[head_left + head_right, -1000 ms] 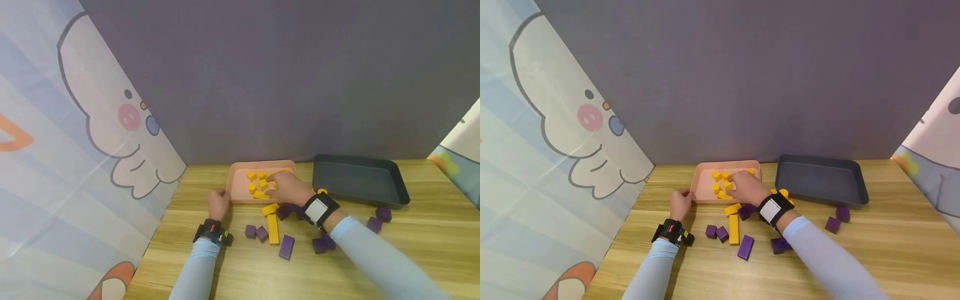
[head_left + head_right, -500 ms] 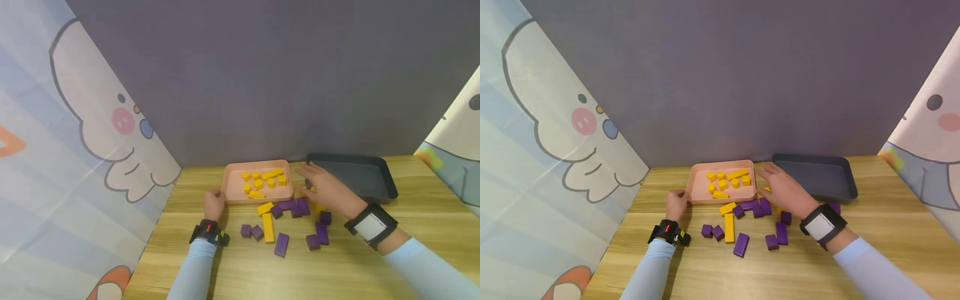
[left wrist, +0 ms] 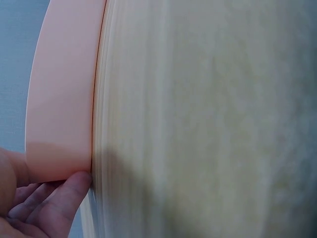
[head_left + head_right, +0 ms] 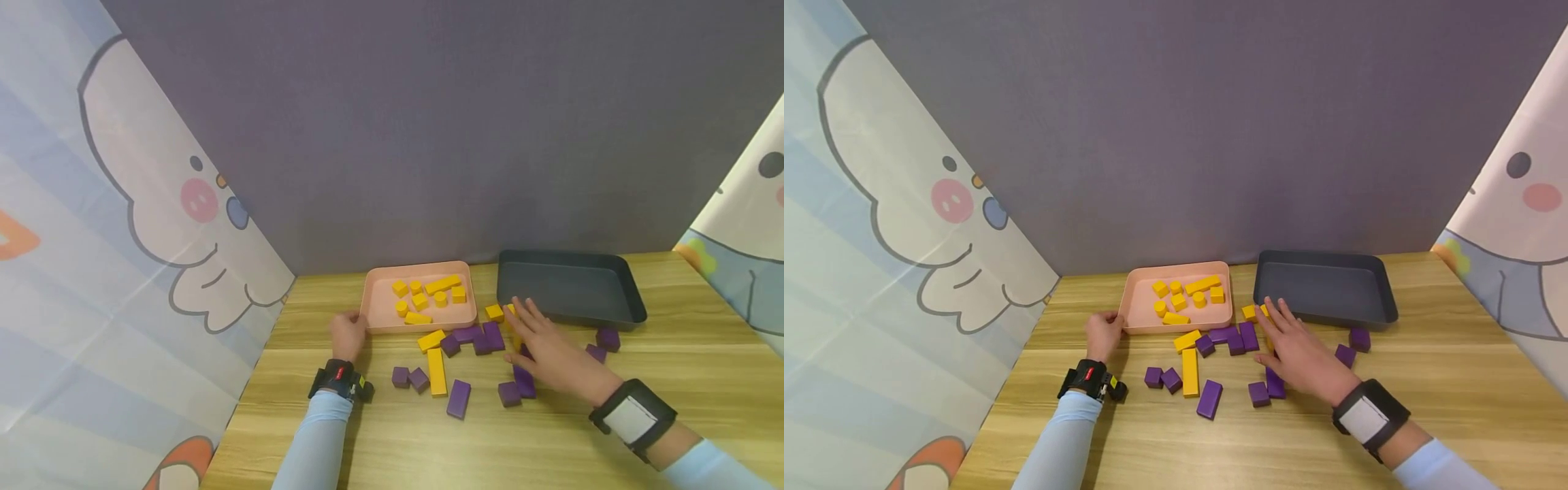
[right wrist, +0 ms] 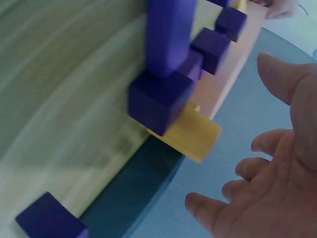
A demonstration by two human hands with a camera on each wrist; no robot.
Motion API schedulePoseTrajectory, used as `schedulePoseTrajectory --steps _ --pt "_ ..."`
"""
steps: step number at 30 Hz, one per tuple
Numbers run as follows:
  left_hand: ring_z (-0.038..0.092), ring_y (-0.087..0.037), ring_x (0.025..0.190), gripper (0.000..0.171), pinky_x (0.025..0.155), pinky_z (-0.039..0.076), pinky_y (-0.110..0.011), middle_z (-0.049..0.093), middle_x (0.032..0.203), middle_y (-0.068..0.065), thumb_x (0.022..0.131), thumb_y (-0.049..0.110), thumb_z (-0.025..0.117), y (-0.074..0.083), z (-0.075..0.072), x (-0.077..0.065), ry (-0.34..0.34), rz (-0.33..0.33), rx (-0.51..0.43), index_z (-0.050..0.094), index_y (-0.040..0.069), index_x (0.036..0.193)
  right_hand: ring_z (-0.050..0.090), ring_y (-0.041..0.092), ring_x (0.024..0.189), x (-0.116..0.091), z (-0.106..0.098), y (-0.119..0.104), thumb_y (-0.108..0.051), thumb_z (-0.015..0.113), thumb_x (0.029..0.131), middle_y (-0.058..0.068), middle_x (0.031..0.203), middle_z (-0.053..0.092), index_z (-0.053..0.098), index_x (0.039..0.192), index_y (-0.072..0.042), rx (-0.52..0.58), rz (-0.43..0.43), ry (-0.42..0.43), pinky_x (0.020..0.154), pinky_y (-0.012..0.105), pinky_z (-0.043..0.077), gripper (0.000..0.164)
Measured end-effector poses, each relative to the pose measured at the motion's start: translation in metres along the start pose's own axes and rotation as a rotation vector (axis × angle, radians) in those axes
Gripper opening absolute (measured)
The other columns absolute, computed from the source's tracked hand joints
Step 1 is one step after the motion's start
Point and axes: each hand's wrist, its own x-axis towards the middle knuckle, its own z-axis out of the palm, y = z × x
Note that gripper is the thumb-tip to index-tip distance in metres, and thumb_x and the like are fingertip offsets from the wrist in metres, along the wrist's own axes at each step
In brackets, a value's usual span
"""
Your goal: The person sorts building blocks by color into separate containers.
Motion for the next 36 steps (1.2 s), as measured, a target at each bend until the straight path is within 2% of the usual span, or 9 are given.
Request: schedulePoseTrajectory --steps 7,16,22,27,31,33,36 --pt "0.065 -0.020 0.067 0.021 0.057 0.048 -0.026 0.078 0.086 -0.017 0.092 0.009 0.064 -0.001 0.001 0.000 -0.003 -0.004 0.004 0.081 -0.003 0.096 0.023 0.055 0.154 -0.005 0.011 0.002 -0.031 0.064 0.103 0.028 0.170 0.023 0.037 0.159 0.001 -0.022 0.015 -0.001 0.116 0.066 0.035 0.070" --pt "0.066 -0.023 0.070 0.023 0.058 0.048 -0.027 0.078 0.090 -0.019 0.091 0.009 0.064 0.002 0.001 -0.001 -0.005 -0.011 0.007 0.080 -0.004 0.100 0.025 0.052 0.155 -0.014 0.020 0.004 -0.027 0.063 0.104 0.028 0.170 0.021 0.030 0.159 0.007 -0.009 0.029 -0.008 0.118 0.062 0.035 0.073" --pt "0.067 -0.024 0.074 0.024 0.059 0.048 -0.026 0.079 0.094 -0.019 0.092 0.010 0.064 0.003 -0.001 0.001 -0.018 -0.027 0.002 0.080 -0.004 0.103 0.035 0.053 0.150 -0.016 0.021 0.002 -0.027 0.067 0.101 0.030 0.167 0.029 0.037 0.156 0.008 -0.044 0.049 0.016 0.110 0.061 0.044 0.072" --pt "0.067 -0.023 0.073 0.023 0.058 0.048 -0.026 0.079 0.091 -0.019 0.092 0.010 0.064 0.003 -0.001 0.001 -0.023 -0.024 -0.002 0.080 -0.004 0.101 0.056 0.050 0.134 -0.016 0.019 -0.001 -0.014 0.071 0.097 0.033 0.156 0.046 0.048 0.148 0.011 -0.064 0.045 0.068 0.098 0.054 0.055 0.061" --pt "0.067 -0.023 0.072 0.022 0.059 0.048 -0.026 0.079 0.089 -0.018 0.092 0.010 0.065 0.001 0.000 0.002 -0.012 -0.014 0.006 0.081 -0.003 0.098 0.074 0.041 0.107 -0.013 0.016 -0.001 -0.003 0.073 0.092 0.030 0.138 0.064 0.061 0.137 0.009 -0.025 0.052 0.114 0.083 0.047 0.062 0.048" --pt "0.067 -0.024 0.072 0.021 0.059 0.048 -0.027 0.079 0.089 -0.018 0.092 0.010 0.065 0.000 0.001 0.002 -0.004 -0.007 0.013 0.081 -0.003 0.097 0.076 0.032 0.092 -0.011 0.014 -0.001 0.001 0.074 0.089 0.025 0.123 0.072 0.068 0.127 0.008 0.004 0.062 0.123 0.075 0.044 0.063 0.040" --pt "0.067 -0.024 0.072 0.021 0.059 0.049 -0.028 0.079 0.088 -0.017 0.091 0.010 0.064 -0.002 0.001 0.002 0.005 -0.002 0.022 0.081 -0.002 0.096 0.073 0.024 0.084 -0.008 0.012 0.000 0.003 0.076 0.084 0.018 0.106 0.076 0.073 0.113 0.005 0.032 0.082 0.119 0.073 0.044 0.062 0.029"
